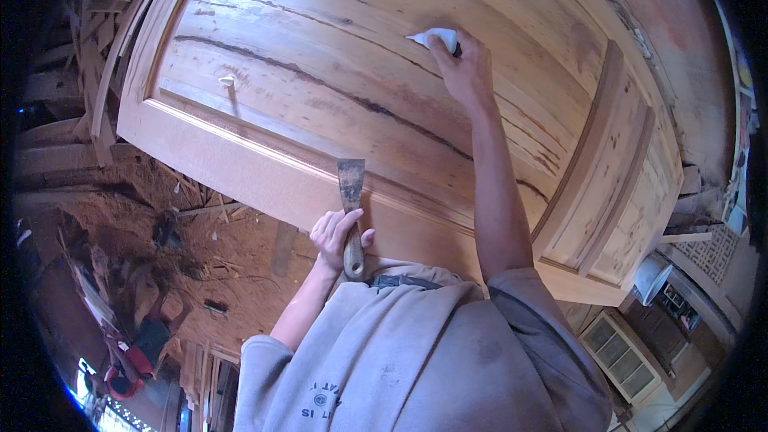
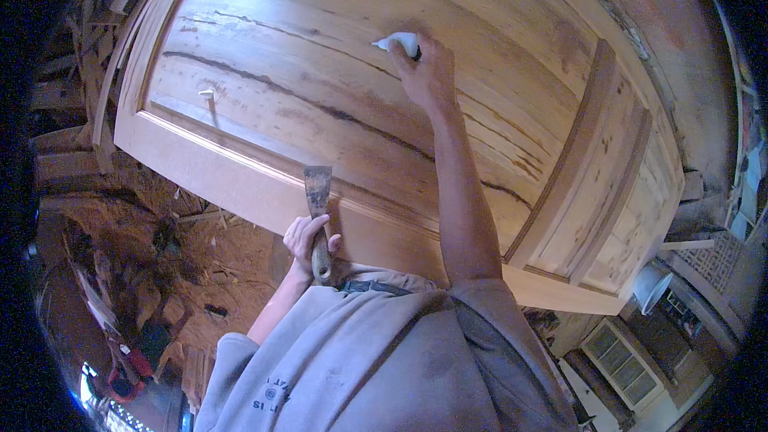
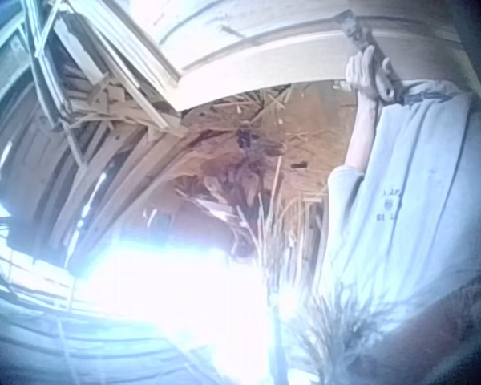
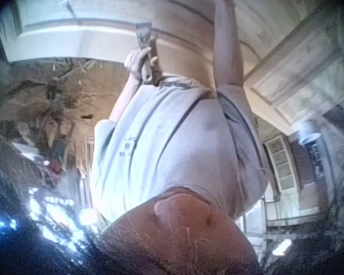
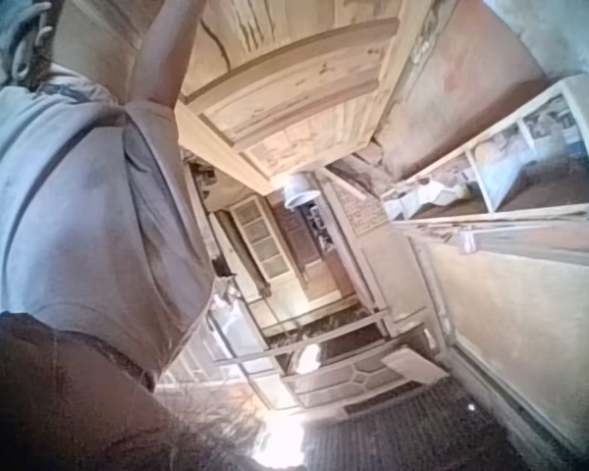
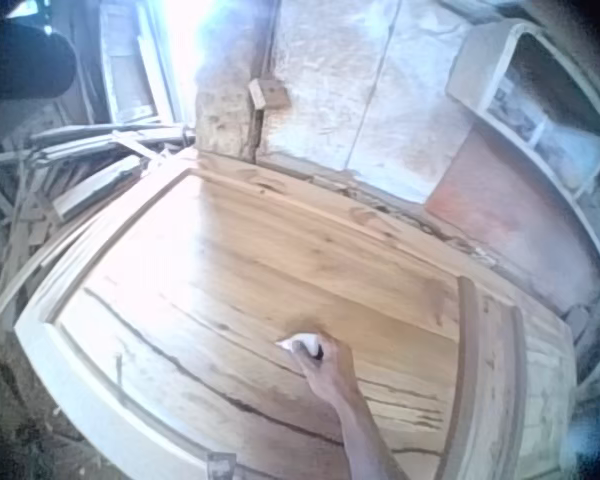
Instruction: The person applies wood filler from a tube into cracks on a large wooden panel and then uses a putty knife to spread and smooth the filler across the surface.
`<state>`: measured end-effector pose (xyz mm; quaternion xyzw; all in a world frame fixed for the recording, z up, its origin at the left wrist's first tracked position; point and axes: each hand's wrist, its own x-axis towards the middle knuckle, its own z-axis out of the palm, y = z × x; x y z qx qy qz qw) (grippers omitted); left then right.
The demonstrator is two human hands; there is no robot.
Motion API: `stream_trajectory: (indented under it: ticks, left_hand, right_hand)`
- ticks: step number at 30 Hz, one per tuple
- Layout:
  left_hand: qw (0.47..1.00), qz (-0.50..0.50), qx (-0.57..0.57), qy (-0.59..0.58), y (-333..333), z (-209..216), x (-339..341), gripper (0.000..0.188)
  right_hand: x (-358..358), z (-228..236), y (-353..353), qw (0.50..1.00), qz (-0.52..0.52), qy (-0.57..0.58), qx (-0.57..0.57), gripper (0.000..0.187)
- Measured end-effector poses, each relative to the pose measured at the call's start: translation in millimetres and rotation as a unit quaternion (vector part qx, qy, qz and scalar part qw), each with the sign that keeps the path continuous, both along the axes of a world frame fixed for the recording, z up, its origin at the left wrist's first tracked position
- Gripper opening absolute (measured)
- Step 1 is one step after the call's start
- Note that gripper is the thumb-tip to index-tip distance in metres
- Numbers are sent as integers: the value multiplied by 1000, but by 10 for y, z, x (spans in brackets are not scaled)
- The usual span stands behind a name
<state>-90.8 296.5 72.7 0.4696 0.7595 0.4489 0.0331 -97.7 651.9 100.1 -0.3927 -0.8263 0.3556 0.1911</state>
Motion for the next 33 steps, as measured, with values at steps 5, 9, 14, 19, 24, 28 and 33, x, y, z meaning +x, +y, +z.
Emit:
stream_trajectory:
  ticks: [5, 9, 14, 19, 24, 28, 33]
  left_hand:
    - [1000, -1, -5, 3, -15, 2, -8, 38]
    - [1000, -5, -5, 0, -10, 5, -10, 39]
    - [1000, -8, -7, 4, -16, -2, -11, 40]
    - [1000, -8, -5, 2, -16, 0, -12, 40]
    - [1000, -8, -7, 1, -21, -3, -16, 40]
    - [1000, -8, -8, -1, -15, 12, -19, 40]
    - [1000, -10, -6, -6, -10, 12, -14, 39]
  right_hand:
    - [-85, 25, -38, 1000, 4, 10, -28, 35]
    - [-146, 38, -49, 999, 3, -16, -41, 29]
    - [-215, 34, -88, 999, 6, 12, -46, 37]
    - [-269, 75, -108, 999, 7, -12, -38, 38]
    - [-318, 13, -90, 1000, -3, -10, -28, 30]
    - [-327, -67, -68, 998, -14, 25, -54, 32]
    - [-343, -140, -34, 999, -6, 8, -35, 32]
